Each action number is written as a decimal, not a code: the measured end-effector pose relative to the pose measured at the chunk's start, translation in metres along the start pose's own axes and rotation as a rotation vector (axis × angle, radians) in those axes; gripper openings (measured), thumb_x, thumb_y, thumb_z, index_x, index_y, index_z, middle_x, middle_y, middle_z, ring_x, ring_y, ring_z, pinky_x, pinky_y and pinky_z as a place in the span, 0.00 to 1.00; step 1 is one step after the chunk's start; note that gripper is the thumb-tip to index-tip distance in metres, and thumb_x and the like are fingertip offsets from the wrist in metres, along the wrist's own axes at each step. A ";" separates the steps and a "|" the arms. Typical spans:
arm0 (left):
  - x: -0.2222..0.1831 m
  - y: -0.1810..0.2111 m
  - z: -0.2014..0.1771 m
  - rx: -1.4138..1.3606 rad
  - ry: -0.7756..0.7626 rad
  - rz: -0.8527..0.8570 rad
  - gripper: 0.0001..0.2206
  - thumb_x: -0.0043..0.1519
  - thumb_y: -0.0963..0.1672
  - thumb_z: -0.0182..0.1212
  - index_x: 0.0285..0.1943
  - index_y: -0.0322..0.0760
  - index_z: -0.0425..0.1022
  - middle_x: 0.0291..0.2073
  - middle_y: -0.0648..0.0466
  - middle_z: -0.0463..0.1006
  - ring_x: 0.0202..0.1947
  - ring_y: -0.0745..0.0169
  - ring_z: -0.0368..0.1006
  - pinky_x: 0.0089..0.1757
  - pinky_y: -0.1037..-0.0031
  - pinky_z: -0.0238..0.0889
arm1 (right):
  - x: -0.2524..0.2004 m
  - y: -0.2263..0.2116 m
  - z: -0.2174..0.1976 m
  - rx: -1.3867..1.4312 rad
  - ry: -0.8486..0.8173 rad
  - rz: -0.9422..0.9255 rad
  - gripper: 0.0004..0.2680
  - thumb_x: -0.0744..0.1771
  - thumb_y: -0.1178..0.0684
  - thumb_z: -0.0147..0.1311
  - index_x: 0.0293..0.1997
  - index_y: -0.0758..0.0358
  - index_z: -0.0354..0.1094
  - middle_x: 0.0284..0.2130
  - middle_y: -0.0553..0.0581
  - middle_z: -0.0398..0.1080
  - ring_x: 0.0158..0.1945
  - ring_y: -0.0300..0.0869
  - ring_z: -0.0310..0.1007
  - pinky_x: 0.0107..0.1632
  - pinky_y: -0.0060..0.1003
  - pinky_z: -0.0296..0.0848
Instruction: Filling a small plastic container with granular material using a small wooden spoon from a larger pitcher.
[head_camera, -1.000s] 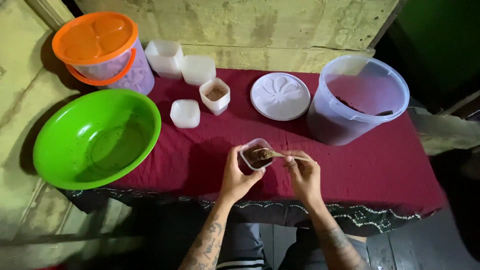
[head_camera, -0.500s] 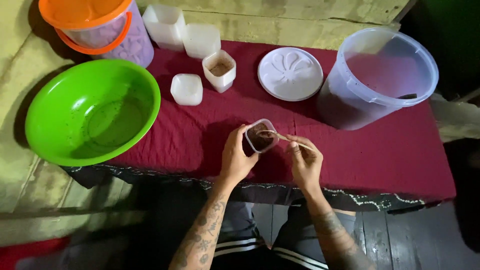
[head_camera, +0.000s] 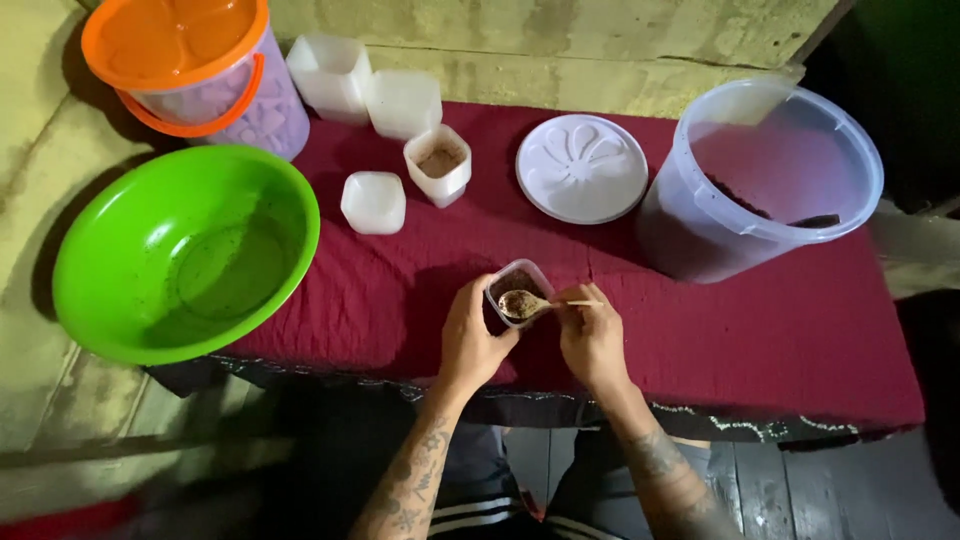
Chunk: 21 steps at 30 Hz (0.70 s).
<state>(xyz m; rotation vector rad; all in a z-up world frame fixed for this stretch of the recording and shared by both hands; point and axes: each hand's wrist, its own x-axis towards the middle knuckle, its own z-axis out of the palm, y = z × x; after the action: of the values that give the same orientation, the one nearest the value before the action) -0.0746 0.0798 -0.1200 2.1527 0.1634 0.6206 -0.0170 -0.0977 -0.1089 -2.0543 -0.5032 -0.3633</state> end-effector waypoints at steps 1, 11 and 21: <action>0.000 0.002 -0.001 0.001 -0.002 0.005 0.36 0.41 0.41 0.75 0.63 0.42 0.69 0.51 0.46 0.76 0.56 0.43 0.73 0.55 0.57 0.67 | 0.001 0.006 0.004 0.001 0.006 0.000 0.04 0.66 0.59 0.61 0.36 0.51 0.76 0.26 0.55 0.72 0.32 0.53 0.76 0.40 0.45 0.74; 0.013 0.028 -0.011 0.197 -0.072 0.001 0.41 0.39 0.47 0.75 0.66 0.35 0.65 0.49 0.40 0.77 0.53 0.38 0.73 0.51 0.52 0.67 | 0.006 0.012 0.003 0.099 -0.017 0.060 0.05 0.71 0.51 0.51 0.41 0.55 0.73 0.28 0.62 0.72 0.36 0.60 0.76 0.43 0.51 0.73; 0.043 0.043 -0.030 0.041 -0.094 0.082 0.30 0.40 0.44 0.79 0.54 0.38 0.74 0.47 0.51 0.83 0.49 0.51 0.78 0.50 0.61 0.66 | 0.012 -0.001 -0.009 0.171 0.007 0.175 0.09 0.70 0.47 0.51 0.40 0.61 0.73 0.32 0.52 0.78 0.36 0.40 0.78 0.40 0.36 0.73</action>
<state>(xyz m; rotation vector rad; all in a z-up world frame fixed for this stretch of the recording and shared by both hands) -0.0565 0.0892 -0.0554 2.2325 0.0368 0.5657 -0.0079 -0.1023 -0.0983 -1.9134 -0.3349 -0.2152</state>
